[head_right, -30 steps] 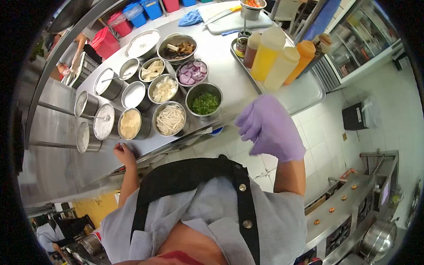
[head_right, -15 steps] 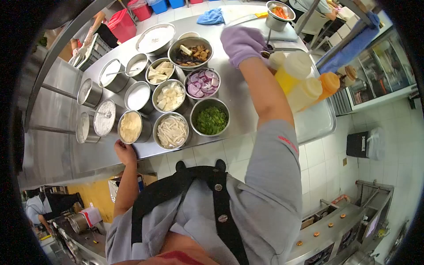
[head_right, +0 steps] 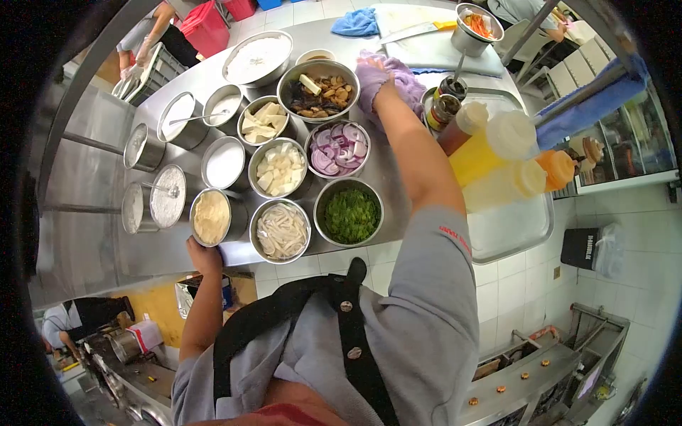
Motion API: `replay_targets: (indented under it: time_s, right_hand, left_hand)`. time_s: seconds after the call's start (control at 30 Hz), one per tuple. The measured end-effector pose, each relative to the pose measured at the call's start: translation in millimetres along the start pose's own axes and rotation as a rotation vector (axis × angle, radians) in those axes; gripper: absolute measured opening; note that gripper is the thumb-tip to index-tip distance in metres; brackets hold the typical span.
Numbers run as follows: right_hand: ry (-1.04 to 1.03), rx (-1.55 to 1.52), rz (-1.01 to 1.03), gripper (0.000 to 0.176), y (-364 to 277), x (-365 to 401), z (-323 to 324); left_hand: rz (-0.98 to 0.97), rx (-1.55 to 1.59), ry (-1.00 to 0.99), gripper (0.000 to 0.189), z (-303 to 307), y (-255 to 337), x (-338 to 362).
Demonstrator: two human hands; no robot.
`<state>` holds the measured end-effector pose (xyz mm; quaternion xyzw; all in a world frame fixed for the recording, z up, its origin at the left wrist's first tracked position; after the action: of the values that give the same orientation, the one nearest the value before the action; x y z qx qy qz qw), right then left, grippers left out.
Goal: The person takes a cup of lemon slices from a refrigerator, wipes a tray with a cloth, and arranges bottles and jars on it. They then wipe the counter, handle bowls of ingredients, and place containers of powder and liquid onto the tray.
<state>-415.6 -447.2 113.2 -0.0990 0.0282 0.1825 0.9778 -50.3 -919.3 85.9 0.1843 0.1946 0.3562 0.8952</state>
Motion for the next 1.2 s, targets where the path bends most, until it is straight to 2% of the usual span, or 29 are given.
replay_targets:
  time_s: [0.03,0.13,0.2,0.3,0.4,0.43,0.57,0.73,0.77,0.87,0.97,1.07,1.17,1.2]
  right_hand:
    - [0.055,0.097,0.067,0.058,-17.9,10.6,11.9]
    - [-0.083,0.407,0.102,0.071,54.1,-37.9,-119.8]
    - [0.046,-0.033,0.06,0.073,35.0,-8.0,-67.6]
    - [0.033,0.427,-0.087,0.081,17.7,4.1,-43.4]
    - [-0.042,0.517,-0.31,0.084,38.4,24.4,-54.5]
    - [-0.233,0.593,-0.338,0.091,49.7,31.5,-70.3]
    - [-0.25,0.652,-0.12,0.095,42.4,70.2,-71.8]
    - [-0.069,0.553,-0.009,0.087,5.7,142.3,-41.8]
    - [0.087,0.566,0.0,0.082,-1.3,155.5,-35.9]
    - [0.139,0.288,-0.033,0.078,-17.2,190.2,-17.4]
    - [0.103,0.09,-0.212,0.073,-27.7,214.2,-1.5]
    - [0.119,0.218,-0.213,0.066,-24.4,243.8,-12.5]
    - [0.095,0.512,-0.155,0.062,-14.1,275.0,-31.7]
    - [0.134,0.45,-0.174,0.061,-16.1,284.8,-31.0]
  left_hand:
    - [0.007,-0.003,-0.008,0.022,-0.8,-0.2,-0.7]
    - [0.0,-0.015,-0.016,0.022,1.2,3.5,-0.2]
    - [-0.011,-0.016,-0.002,0.022,2.0,3.6,0.6]
    - [-0.007,-0.045,-0.014,0.022,1.4,4.7,0.6]
    - [-0.043,-0.028,0.0,0.022,0.1,0.8,-1.1]
    - [-0.063,-0.01,0.009,0.021,-0.3,0.2,-0.6]
    - [-0.069,-0.034,0.014,0.021,-0.9,-0.1,-0.3]
    - [-0.061,-0.059,0.026,0.018,7.3,11.0,3.6]
    - [-0.074,-0.044,0.036,0.018,8.3,11.5,3.5]
    - [-0.111,-0.009,0.058,0.017,5.7,6.7,2.7]
    - [-0.148,0.007,0.065,0.016,3.6,4.2,0.9]
    - [-0.16,0.019,0.067,0.014,4.4,4.9,1.0]
    - [-0.17,0.025,0.055,0.013,3.5,4.6,0.5]
    - [-0.166,0.036,0.057,0.013,4.6,3.9,1.5]
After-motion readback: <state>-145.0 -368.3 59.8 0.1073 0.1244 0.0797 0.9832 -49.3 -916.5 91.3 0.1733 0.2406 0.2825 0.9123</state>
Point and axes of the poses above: each hand's wrist, its own x-axis away from the middle knuckle, its own z-axis out of the back of the hand, y = z × x, the point moved 8 cm from there along -x, towards the middle knuckle, and after that the axes turned 13 degrees about z, right-handed, at the moved point
